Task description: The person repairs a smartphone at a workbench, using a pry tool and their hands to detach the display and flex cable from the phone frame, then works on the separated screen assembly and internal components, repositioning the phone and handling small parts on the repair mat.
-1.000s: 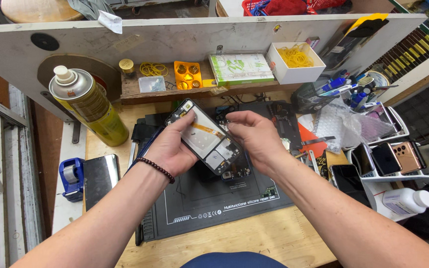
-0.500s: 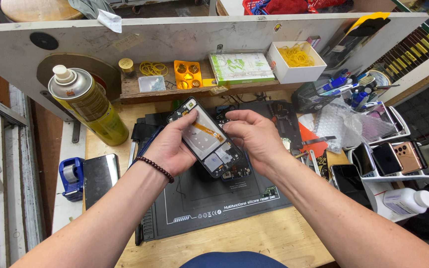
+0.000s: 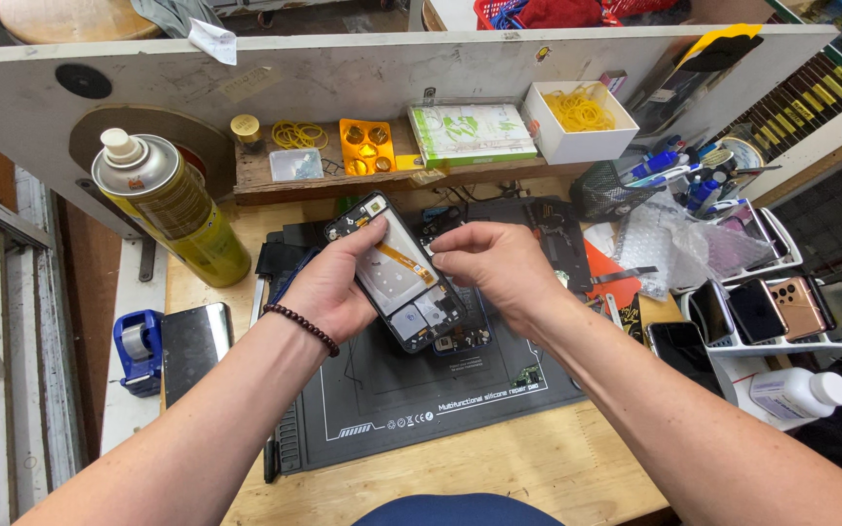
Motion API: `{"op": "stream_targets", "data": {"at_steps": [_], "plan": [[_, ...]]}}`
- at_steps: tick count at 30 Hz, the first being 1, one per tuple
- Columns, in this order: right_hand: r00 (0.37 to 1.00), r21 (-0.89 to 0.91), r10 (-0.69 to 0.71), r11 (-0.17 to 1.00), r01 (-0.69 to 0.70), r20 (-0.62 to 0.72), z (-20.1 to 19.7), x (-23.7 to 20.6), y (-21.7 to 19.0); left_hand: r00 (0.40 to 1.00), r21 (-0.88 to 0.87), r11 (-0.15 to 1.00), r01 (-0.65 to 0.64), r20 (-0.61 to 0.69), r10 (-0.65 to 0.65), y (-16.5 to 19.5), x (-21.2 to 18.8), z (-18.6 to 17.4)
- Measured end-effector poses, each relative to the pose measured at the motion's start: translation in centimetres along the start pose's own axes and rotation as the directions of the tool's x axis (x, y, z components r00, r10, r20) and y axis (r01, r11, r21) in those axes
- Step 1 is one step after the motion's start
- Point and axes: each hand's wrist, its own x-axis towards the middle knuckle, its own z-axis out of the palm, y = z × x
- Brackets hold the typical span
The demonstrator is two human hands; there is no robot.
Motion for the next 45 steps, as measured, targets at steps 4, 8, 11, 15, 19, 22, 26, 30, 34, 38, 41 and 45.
{"op": "stream_targets", "data": {"at_steps": [4,8,11,15,19,22,26,30,34,38,41,45], "plan": [[1.0,-0.048,-0.02,0.999,0.021,0.021,-0.1,-0.1,-0.5,1.0,-0.001,1.0,-0.009,0.002,0.009,0.1,0.2,0.1],[0.999,-0.061,-0.028,0.998,0.029,0.028,-0.3,-0.2,-0.8,1.0,-0.006,1.0,0.0,-0.014,0.0,0.4,0.3,0.4],[0.999,-0.058,-0.014,0.998,0.016,0.031,-0.4,0.0,-1.0,1.0,0.002,1.0,0.012,-0.01,-0.012,0.6,0.5,0.7],[0.998,-0.042,-0.014,0.999,0.016,0.055,-0.7,0.4,-1.0,1.0,0.05,0.999,-0.003,-0.003,0.003,0.7,0.7,0.8],[0.993,-0.033,0.053,0.998,-0.049,0.104,-1.1,0.7,-1.0,1.0,0.073,0.997,-0.007,0.004,0.007,0.7,1.0,0.7],[0.993,-0.006,0.062,0.998,-0.062,0.099,-1.1,0.5,-0.8,1.0,0.064,0.998,-0.005,0.017,0.004,0.7,1.1,0.6],[0.997,-0.017,0.056,0.998,-0.055,0.062,-0.9,0.0,-0.5,1.0,0.064,0.998,-0.012,-0.001,0.012,0.8,1.1,0.6],[0.998,0.018,0.041,0.999,-0.041,0.045,-0.7,0.1,-0.4,1.0,0.113,0.993,-0.027,-0.003,0.028,0.8,0.9,0.9],[0.999,0.005,-0.009,1.0,0.008,0.037,-0.8,0.5,-0.4,0.999,0.122,0.992,-0.038,0.026,0.035,1.0,0.6,1.1],[0.996,-0.013,0.022,1.0,-0.021,0.082,-1.1,0.7,-0.7,0.999,0.131,0.991,-0.038,-0.002,0.039,1.1,0.5,1.3],[0.996,-0.012,0.039,0.999,-0.038,0.083,-1.1,0.4,-0.7,0.999,0.128,0.991,-0.035,-0.019,0.038,1.2,0.5,1.4],[0.998,-0.04,0.018,0.999,-0.016,0.067,-0.8,-0.2,-0.8,1.0,0.106,0.994,-0.017,-0.018,0.019,1.2,0.7,1.4]]}}
